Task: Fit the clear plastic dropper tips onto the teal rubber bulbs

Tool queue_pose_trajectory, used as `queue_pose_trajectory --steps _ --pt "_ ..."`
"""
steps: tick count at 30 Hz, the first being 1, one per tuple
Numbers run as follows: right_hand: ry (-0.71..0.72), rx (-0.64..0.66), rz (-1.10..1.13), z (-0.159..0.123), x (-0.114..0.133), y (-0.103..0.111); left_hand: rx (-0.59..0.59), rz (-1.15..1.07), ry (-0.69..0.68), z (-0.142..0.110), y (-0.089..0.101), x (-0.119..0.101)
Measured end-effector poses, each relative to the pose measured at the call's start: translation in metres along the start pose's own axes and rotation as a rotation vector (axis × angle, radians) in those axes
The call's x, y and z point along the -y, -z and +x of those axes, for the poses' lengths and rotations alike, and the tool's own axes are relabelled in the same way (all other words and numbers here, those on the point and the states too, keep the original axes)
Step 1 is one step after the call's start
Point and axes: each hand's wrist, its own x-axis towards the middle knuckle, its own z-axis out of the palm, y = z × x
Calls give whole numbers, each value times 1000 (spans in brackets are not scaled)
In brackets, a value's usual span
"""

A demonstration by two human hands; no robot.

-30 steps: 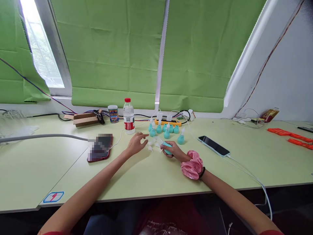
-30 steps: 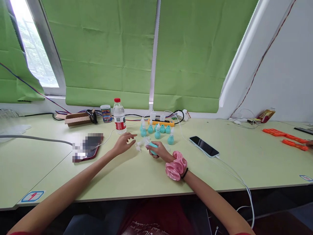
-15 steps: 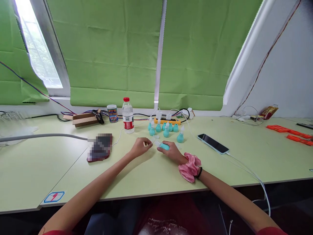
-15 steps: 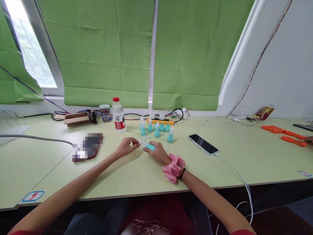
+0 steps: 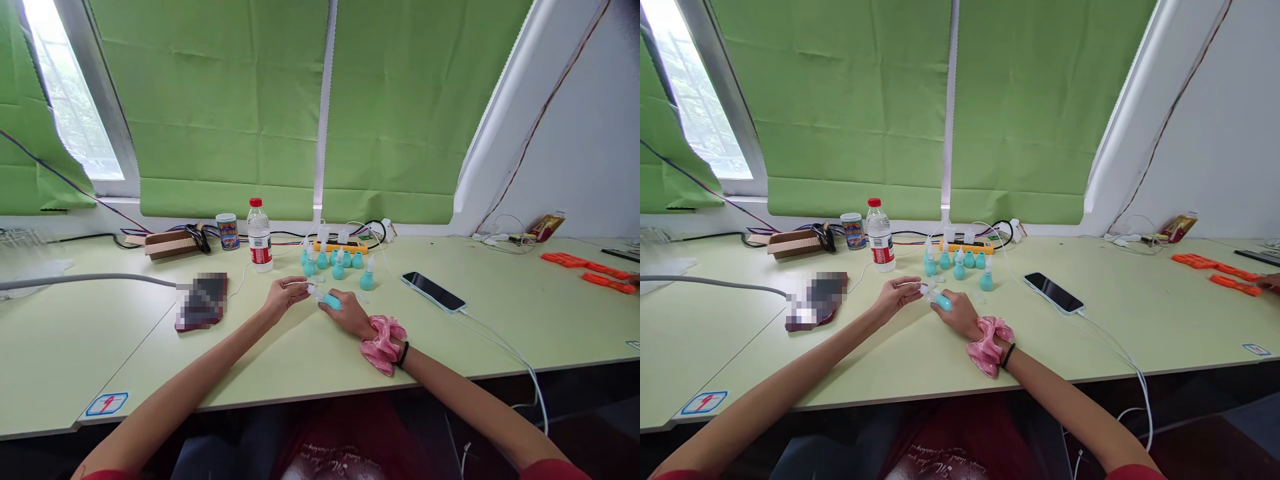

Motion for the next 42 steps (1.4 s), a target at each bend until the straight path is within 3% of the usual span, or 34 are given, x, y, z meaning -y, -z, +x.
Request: queue_pose_trajectory --steps 6,14,28,36,42 --pt "-20 -20 7 -1 1 -2 -15 -104 71 -3 -5 1" --pt "-113 -19 112 1 5 -5 -102 -157 60 -6 -12 8" --pt "-327 439 677 4 -3 5 50 -41 129 -10 -6 1" --pt "-397 527 880 6 -2 9 61 5 46 -11 -9 1" --pt "-340 505 970 9 11 18 103 88 -99 -17 -32 -20"
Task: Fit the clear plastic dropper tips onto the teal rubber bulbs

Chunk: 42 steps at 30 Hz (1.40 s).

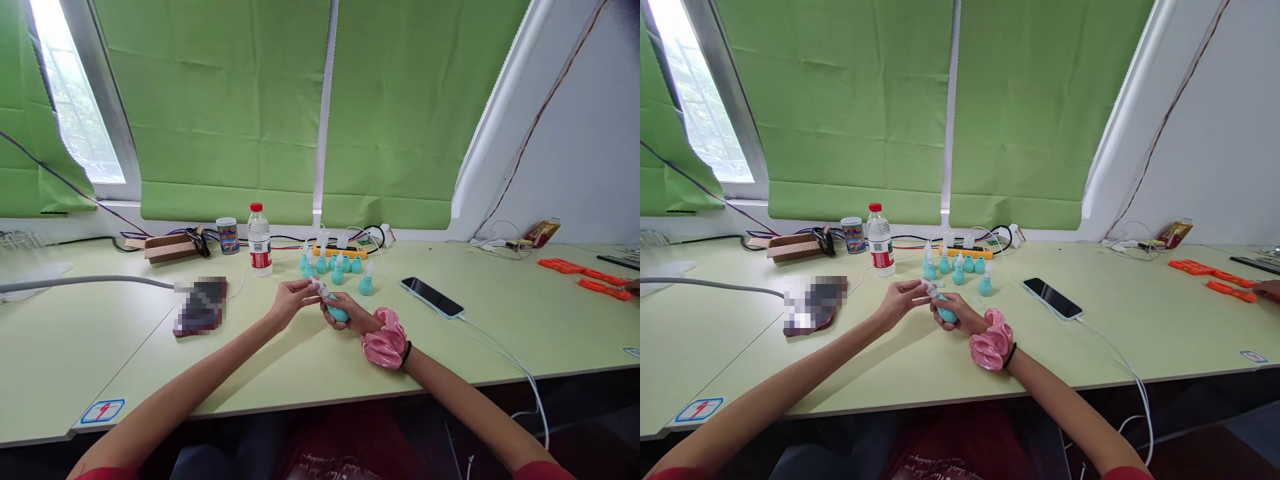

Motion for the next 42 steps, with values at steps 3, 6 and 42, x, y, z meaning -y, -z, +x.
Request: queue_pose_trajectory --steps 3,6,42 --pt "82 19 19 -1 5 2 -28 113 -84 8 -4 -21" --pt "223 -103 -99 0 6 14 -182 249 -208 27 7 -41" --pt "125 -488 -1155 24 -22 48 55 1511 -307 28 40 43"
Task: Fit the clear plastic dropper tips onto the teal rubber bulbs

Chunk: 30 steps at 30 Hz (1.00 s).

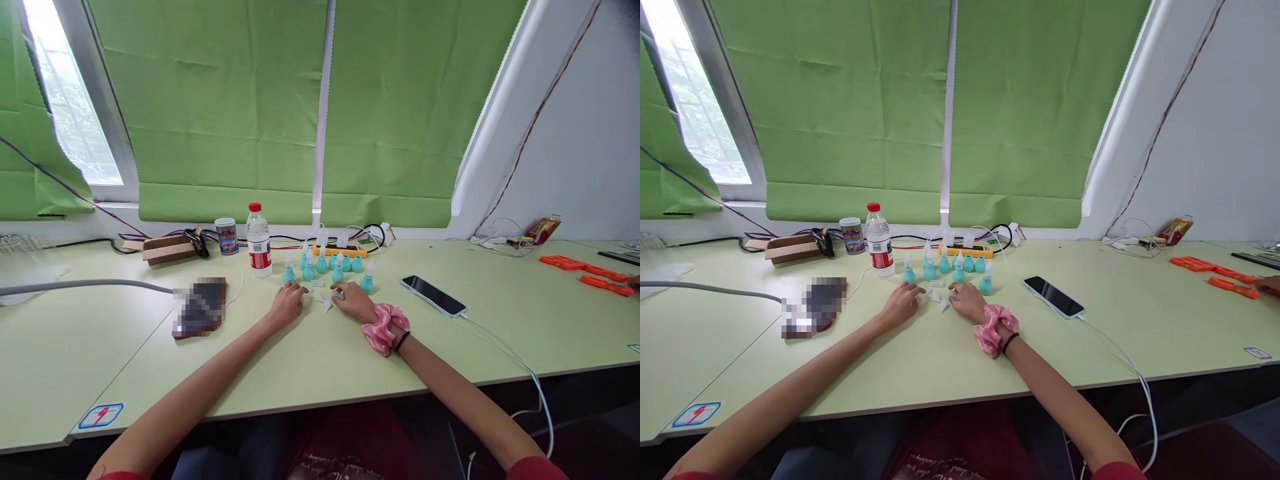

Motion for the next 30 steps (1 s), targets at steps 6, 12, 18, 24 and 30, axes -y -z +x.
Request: queue_pose_trajectory --steps 6,12,18,24,30 --pt "-88 -142 348 1 -8 0 -22 -61 -68 -3 -6 -25" --pt "-241 -174 743 3 -6 -6 -13 -158 -60 2 -17 -32" --pt "-344 -96 1066 -1 1 -5 -43 -344 2 1 -16 -25" --pt "-368 86 1228 -7 6 -1 -111 -602 184 -2 -9 -19" --pt "-438 46 1192 -8 11 -6 -76 -884 303 0 -7 -18"
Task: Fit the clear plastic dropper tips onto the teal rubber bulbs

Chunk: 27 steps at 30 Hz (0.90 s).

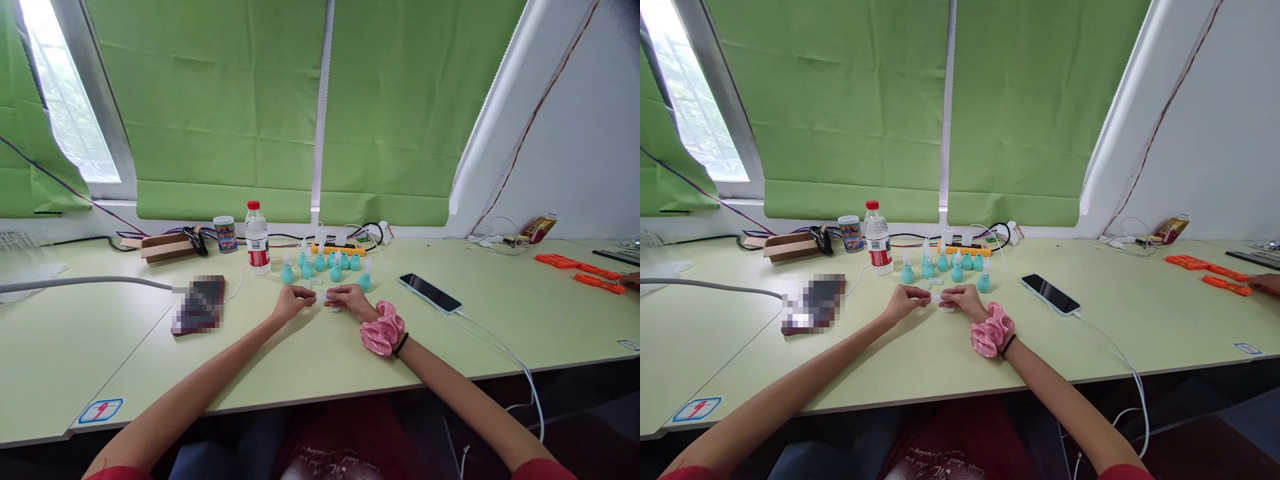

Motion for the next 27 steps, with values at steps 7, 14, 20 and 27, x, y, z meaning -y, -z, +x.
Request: queue_pose_trajectory --steps 7,14,20,27 --pt "26 -31 -78 -5 4 -7 35 -179 67 -2 1 -4" --pt "52 13 -157 -5 3 -8 25 -176 62 -1 0 -2" --pt "83 52 -219 -6 4 -8 3 -146 31 -1 0 -3" --pt "108 65 -253 -7 5 -9 39 -112 -23 -2 0 -7"
